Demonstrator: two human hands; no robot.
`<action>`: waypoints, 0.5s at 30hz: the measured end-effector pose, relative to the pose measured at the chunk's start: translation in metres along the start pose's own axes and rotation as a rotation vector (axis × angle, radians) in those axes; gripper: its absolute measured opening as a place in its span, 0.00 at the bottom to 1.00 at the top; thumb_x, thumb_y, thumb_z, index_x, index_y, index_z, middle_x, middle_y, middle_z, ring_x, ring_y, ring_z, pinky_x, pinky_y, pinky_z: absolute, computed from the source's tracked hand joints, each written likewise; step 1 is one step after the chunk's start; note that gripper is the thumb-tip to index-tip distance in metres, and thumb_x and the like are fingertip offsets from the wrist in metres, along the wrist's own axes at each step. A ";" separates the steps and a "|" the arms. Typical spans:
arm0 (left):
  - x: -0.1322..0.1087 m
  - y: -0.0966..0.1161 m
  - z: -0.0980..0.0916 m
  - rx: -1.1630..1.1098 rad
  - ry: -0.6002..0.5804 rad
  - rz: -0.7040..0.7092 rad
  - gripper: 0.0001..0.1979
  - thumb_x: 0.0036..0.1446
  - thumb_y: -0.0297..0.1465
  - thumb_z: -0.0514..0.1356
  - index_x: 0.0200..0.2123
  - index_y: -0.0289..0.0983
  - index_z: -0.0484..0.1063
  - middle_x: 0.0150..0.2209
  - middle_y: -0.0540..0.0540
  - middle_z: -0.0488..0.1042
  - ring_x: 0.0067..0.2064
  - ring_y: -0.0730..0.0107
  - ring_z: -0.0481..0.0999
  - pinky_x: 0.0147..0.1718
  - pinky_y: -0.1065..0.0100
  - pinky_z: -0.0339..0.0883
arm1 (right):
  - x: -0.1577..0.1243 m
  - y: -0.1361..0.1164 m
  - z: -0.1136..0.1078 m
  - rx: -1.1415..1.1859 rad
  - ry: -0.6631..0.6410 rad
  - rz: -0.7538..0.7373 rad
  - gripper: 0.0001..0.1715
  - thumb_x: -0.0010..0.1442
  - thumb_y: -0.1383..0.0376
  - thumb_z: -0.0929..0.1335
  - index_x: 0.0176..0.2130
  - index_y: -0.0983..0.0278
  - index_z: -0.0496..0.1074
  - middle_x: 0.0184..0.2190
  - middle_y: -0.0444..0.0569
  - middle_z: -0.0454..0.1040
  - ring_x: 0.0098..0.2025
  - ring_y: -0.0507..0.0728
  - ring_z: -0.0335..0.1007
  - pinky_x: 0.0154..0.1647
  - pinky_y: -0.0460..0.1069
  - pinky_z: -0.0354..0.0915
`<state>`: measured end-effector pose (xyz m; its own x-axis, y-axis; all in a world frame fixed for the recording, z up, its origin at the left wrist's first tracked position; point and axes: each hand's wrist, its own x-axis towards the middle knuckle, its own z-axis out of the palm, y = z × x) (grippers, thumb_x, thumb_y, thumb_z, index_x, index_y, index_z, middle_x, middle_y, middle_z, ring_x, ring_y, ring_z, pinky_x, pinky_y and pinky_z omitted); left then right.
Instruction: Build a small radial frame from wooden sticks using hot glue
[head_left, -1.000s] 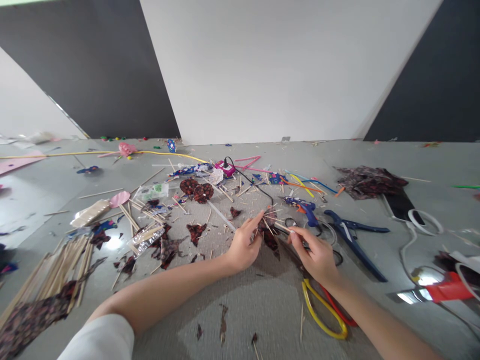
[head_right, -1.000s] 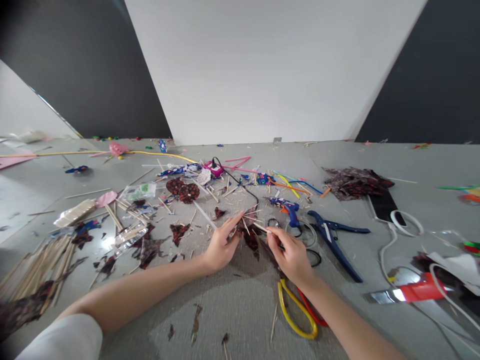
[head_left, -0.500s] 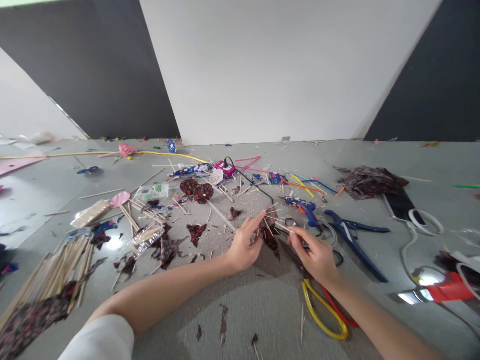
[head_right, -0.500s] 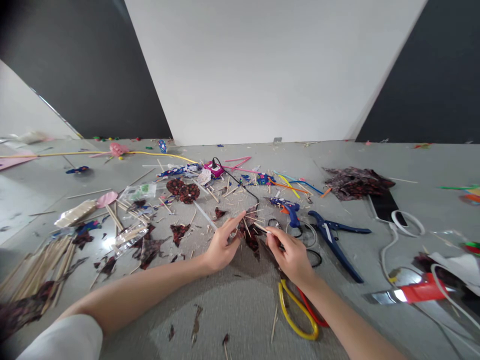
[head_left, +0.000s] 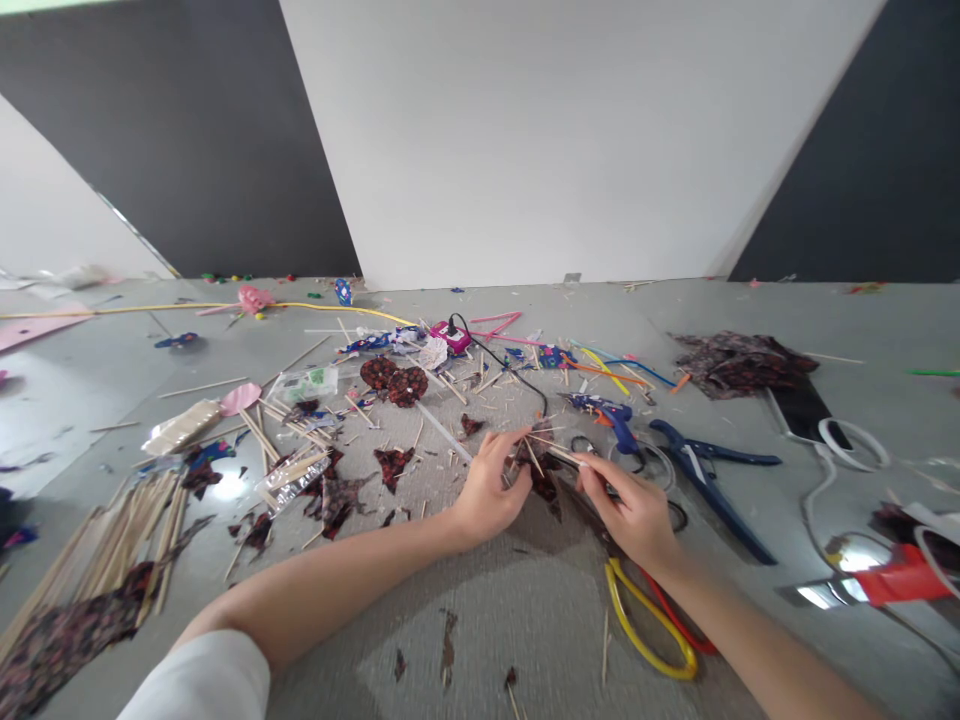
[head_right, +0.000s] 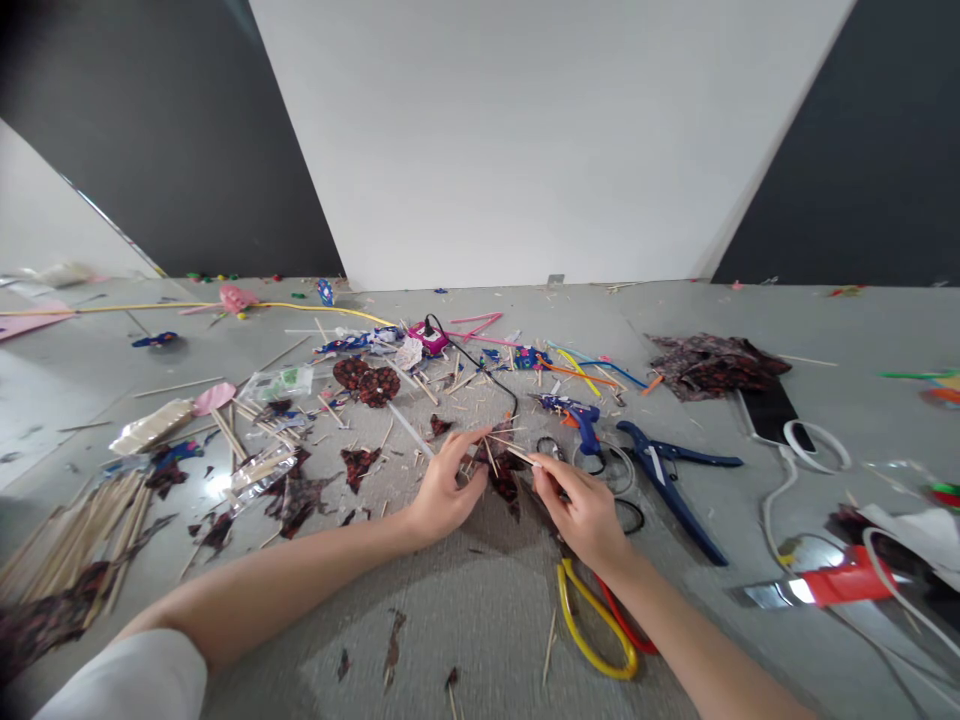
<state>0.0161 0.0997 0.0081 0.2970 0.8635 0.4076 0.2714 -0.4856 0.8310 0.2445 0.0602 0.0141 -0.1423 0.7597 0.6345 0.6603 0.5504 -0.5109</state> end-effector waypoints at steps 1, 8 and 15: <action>0.000 0.001 0.001 0.002 0.006 -0.029 0.24 0.63 0.25 0.60 0.63 0.39 0.71 0.54 0.39 0.78 0.55 0.56 0.75 0.54 0.58 0.72 | 0.000 0.000 0.000 0.000 -0.005 -0.003 0.13 0.72 0.67 0.68 0.53 0.59 0.80 0.39 0.48 0.86 0.35 0.57 0.85 0.43 0.49 0.79; 0.000 -0.007 0.006 -0.080 0.054 -0.148 0.17 0.64 0.23 0.59 0.55 0.39 0.75 0.50 0.44 0.81 0.52 0.64 0.80 0.52 0.65 0.71 | 0.000 -0.002 0.000 0.011 -0.069 -0.082 0.13 0.72 0.68 0.67 0.52 0.59 0.78 0.41 0.48 0.86 0.38 0.56 0.85 0.45 0.49 0.79; 0.003 -0.007 0.004 -0.104 0.075 -0.288 0.12 0.71 0.32 0.55 0.47 0.37 0.78 0.39 0.47 0.82 0.39 0.69 0.78 0.40 0.71 0.68 | -0.001 -0.001 -0.001 0.016 -0.090 -0.077 0.12 0.73 0.67 0.67 0.53 0.59 0.78 0.40 0.48 0.86 0.38 0.56 0.85 0.46 0.50 0.79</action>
<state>0.0189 0.1051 0.0021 0.1517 0.9730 0.1740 0.2386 -0.2069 0.9488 0.2447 0.0585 0.0141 -0.2585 0.7427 0.6178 0.6330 0.6133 -0.4725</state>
